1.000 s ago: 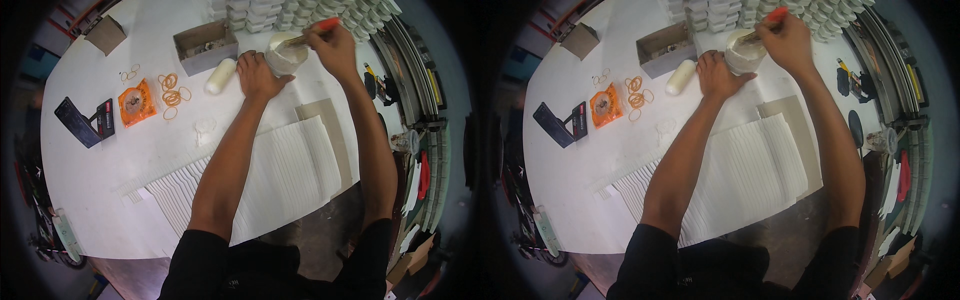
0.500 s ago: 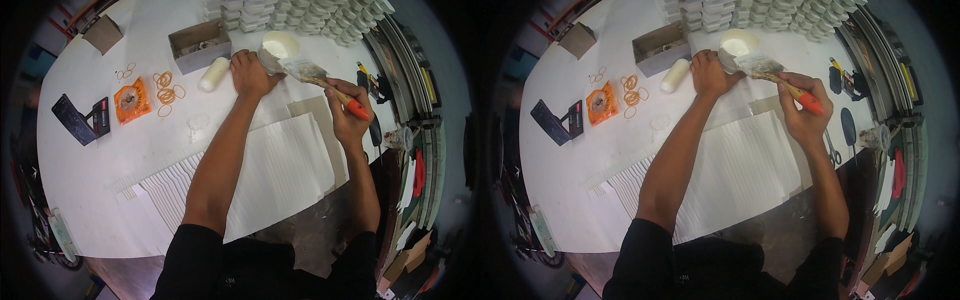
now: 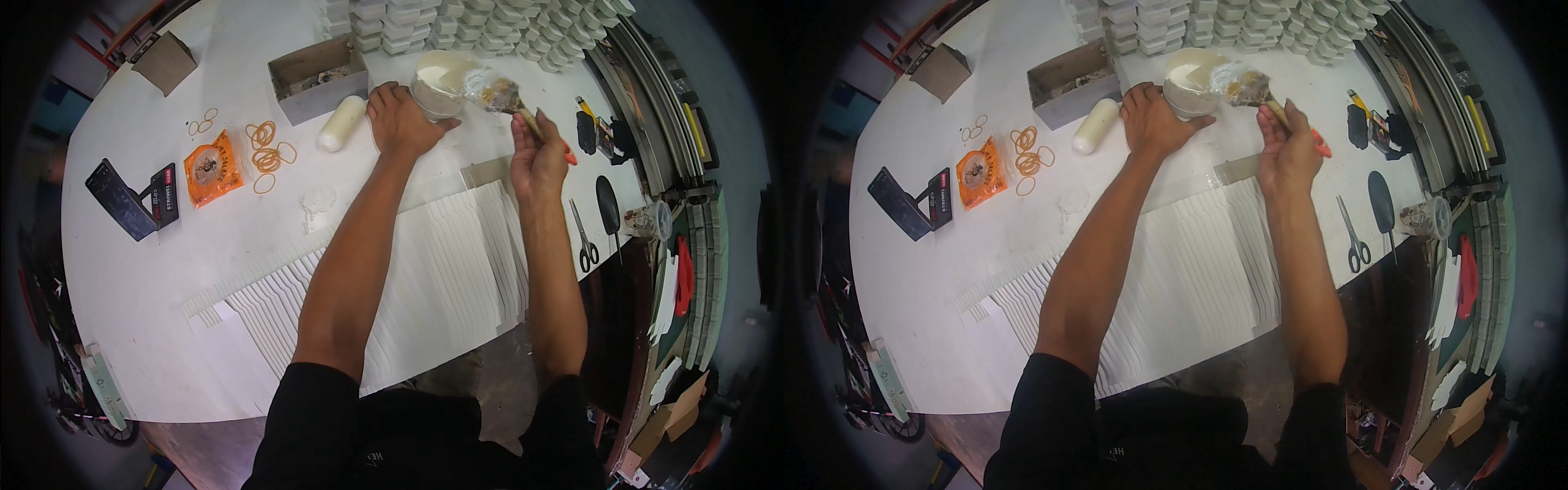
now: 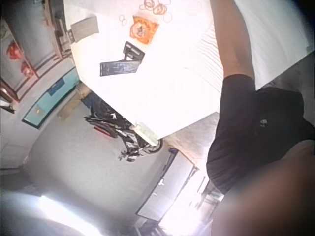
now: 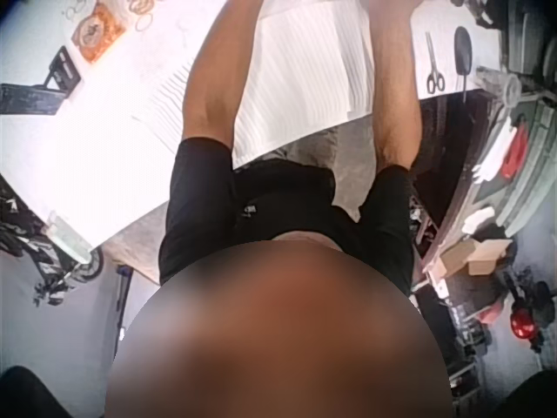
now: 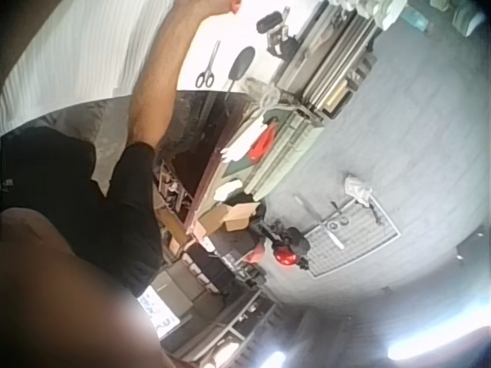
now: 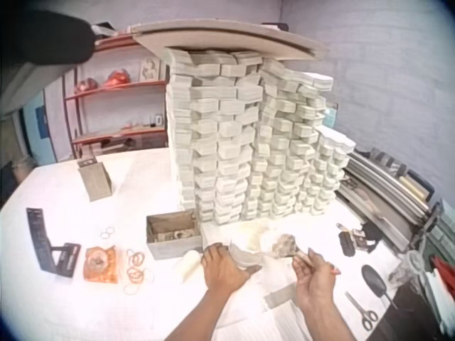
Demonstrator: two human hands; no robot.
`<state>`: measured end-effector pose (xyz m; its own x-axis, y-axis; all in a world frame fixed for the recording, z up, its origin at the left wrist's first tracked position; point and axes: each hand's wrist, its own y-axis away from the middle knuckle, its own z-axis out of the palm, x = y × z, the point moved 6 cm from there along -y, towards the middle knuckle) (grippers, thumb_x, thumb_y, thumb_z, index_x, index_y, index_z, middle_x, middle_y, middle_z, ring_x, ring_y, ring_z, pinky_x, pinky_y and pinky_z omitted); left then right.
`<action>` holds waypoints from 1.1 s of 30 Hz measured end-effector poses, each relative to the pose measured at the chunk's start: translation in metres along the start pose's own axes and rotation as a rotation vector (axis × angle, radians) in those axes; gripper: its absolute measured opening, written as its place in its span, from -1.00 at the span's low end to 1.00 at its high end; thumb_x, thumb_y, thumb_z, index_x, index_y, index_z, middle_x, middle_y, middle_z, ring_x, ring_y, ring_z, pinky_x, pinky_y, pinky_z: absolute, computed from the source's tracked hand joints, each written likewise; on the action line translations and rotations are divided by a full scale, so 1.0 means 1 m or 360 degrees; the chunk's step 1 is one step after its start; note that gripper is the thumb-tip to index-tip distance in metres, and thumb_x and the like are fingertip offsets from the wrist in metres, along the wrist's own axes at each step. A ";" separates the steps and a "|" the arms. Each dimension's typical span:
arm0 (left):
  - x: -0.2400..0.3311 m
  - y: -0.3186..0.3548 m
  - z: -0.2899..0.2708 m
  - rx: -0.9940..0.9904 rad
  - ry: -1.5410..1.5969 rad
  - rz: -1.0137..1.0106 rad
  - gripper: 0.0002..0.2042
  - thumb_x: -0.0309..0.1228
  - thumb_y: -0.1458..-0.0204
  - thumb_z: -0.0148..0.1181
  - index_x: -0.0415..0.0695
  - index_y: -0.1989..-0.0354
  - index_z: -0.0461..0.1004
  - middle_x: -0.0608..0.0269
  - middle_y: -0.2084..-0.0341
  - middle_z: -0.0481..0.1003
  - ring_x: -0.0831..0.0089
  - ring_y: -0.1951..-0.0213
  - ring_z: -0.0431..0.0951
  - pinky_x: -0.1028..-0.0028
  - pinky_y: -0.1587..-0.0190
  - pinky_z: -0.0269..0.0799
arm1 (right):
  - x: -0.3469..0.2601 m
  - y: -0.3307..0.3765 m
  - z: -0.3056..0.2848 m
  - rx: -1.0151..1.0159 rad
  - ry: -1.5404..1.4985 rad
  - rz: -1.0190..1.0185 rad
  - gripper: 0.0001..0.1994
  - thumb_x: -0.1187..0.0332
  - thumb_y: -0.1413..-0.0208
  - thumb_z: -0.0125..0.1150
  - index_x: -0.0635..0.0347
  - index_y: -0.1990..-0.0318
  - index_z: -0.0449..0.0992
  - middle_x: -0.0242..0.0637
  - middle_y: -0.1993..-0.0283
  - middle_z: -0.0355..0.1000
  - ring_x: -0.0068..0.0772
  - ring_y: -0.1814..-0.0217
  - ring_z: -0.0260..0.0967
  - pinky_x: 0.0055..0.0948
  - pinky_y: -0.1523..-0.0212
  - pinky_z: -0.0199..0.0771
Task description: The person aligns a stack of white paper sheets on a table, then uses a cylindrical roller to press the sheets together. They apply a white paste with a brush along the edges of the stack and continue to press and smooth the sheets.
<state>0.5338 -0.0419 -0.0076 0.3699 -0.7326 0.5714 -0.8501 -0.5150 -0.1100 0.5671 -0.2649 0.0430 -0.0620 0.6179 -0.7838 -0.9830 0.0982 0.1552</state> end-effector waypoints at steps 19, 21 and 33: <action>-0.006 0.001 -0.002 -0.0171 -0.0059 0.0149 0.28 0.27 0.40 0.62 -0.48 -0.38 0.19 -0.21 -0.40 0.19 -0.05 -0.47 0.08 0.06 -0.50 0.03 | -0.083 0.091 -0.060 -0.0846 0.0033 -0.0436 -0.80 0.60 -0.20 0.26 0.17 0.08 0.44 0.03 -0.15 0.50 -0.11 -0.14 0.44 -0.06 -0.23 0.38; -0.023 -0.003 -0.003 -0.0182 -0.0039 0.0224 0.22 0.19 0.35 0.65 -0.51 -0.35 0.21 -0.18 -0.38 0.22 -0.07 -0.45 0.14 0.10 -0.50 0.06 | -0.084 0.100 -0.057 -0.0970 0.0010 -0.0403 -0.74 0.63 -0.16 0.26 0.13 0.05 0.44 0.01 -0.16 0.50 -0.12 -0.17 0.41 -0.04 -0.24 0.34; -0.034 0.112 -0.113 -0.0523 0.0091 0.0630 -0.26 -0.16 -0.11 0.43 -0.39 -0.35 0.33 -0.23 -0.39 0.29 -0.07 -0.43 0.26 0.22 -0.45 0.24 | -0.097 0.133 -0.042 -0.1166 0.0405 -0.0715 -0.71 0.68 -0.15 0.27 0.17 0.03 0.42 0.04 -0.13 0.54 -0.11 -0.17 0.46 -0.04 -0.20 0.43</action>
<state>0.3838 -0.0240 0.0523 -0.0173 -0.8129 0.5821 -0.9971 -0.0295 -0.0707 0.4354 -0.3443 0.1142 0.4044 0.4409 -0.8013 -0.7822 -0.2873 -0.5528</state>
